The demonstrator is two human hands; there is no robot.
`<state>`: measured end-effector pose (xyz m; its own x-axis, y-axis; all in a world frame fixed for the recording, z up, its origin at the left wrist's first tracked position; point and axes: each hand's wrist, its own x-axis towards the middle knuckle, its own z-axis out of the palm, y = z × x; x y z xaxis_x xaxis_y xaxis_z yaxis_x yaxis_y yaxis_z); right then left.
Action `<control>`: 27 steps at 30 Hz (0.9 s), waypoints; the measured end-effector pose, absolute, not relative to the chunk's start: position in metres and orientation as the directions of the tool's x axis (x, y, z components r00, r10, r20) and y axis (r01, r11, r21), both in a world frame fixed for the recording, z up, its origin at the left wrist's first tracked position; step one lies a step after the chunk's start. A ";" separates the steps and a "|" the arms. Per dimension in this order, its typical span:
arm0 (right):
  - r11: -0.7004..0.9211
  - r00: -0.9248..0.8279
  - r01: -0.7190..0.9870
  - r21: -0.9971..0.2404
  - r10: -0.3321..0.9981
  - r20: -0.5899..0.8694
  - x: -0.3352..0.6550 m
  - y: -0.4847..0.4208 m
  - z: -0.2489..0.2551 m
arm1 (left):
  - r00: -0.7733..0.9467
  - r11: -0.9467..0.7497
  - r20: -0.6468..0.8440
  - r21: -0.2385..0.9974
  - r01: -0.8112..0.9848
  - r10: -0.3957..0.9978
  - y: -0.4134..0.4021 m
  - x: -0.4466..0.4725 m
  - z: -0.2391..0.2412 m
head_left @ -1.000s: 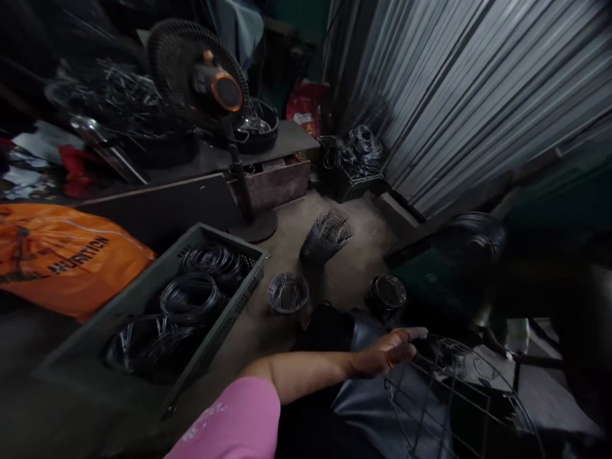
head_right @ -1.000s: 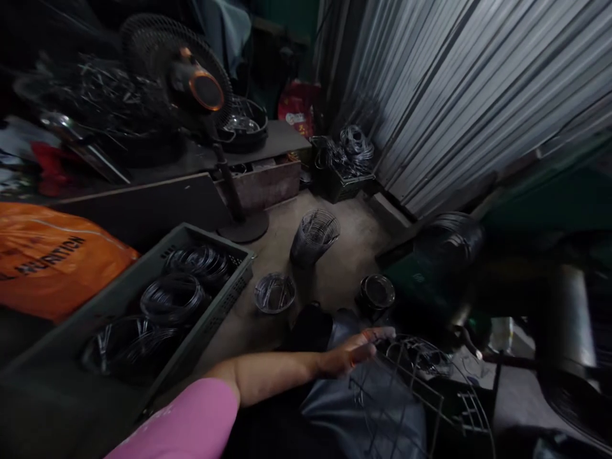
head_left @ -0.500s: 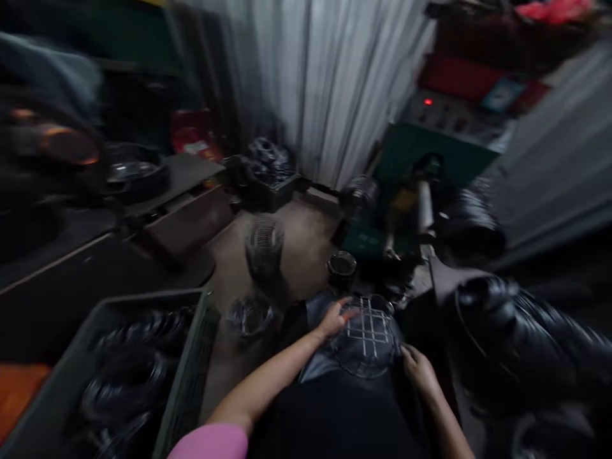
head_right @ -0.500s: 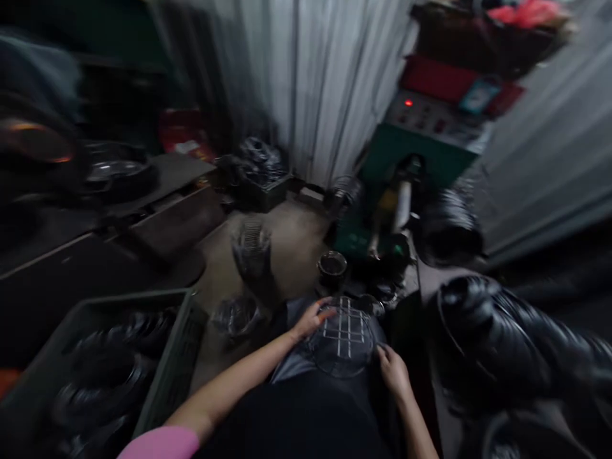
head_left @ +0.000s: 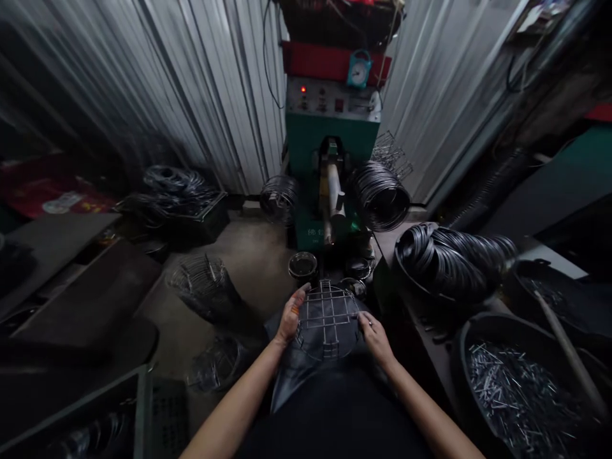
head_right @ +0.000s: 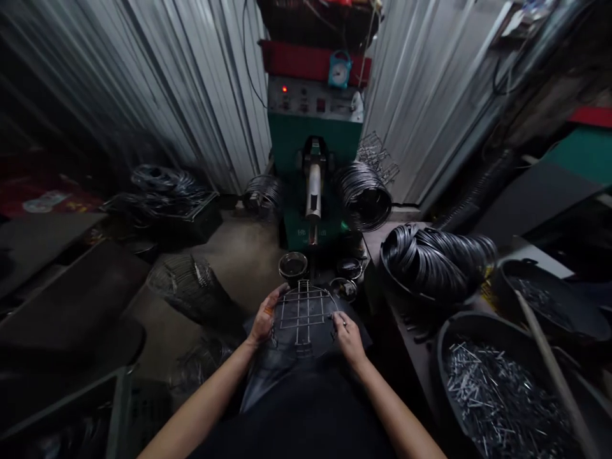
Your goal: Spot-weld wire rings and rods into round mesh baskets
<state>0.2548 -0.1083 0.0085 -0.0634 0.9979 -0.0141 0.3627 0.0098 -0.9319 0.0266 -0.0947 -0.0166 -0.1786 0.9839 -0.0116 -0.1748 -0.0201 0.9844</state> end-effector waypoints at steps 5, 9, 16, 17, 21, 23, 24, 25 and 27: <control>0.004 -0.062 0.352 -0.936 0.998 -0.019 0.261 -0.115 -0.001 | -0.137 0.013 -0.037 0.985 -0.171 0.990 -0.101 0.031 -0.021; -0.009 -0.067 0.342 -0.940 0.997 -0.034 0.261 -0.113 -0.007 | -0.170 0.025 -0.045 0.992 -0.120 0.984 -0.102 0.034 -0.019; -0.065 -0.211 0.334 -0.940 0.967 -0.142 0.274 -0.136 -0.014 | -0.074 0.187 -0.186 0.982 0.007 0.980 -0.109 0.028 -0.023; -0.060 -0.226 0.331 -0.942 0.964 -0.140 0.278 -0.133 -0.015 | -0.086 0.191 -0.188 0.981 0.020 0.978 -0.110 0.028 -0.027; -0.004 0.030 0.299 -0.954 1.000 0.005 0.290 -0.069 0.001 | -0.099 0.194 -0.194 0.981 -0.009 0.976 -0.110 0.026 -0.033; 0.030 0.244 0.252 -0.967 0.965 0.094 0.295 -0.010 0.017 | -0.098 0.202 -0.206 0.978 -0.046 0.974 -0.110 0.027 -0.031; 0.037 0.354 0.225 -0.974 0.928 0.117 0.297 0.022 0.027 | -0.099 0.209 -0.215 0.976 -0.066 0.972 -0.110 0.027 -0.031; 0.030 0.453 0.200 -0.979 0.884 0.120 0.299 0.054 0.035 | -0.101 0.214 -0.223 0.973 -0.089 0.970 -0.111 0.026 -0.031; 0.043 0.545 0.189 -0.981 0.827 0.141 0.302 0.108 0.049 | -0.108 0.219 -0.235 0.965 -0.141 0.966 -0.113 0.024 -0.033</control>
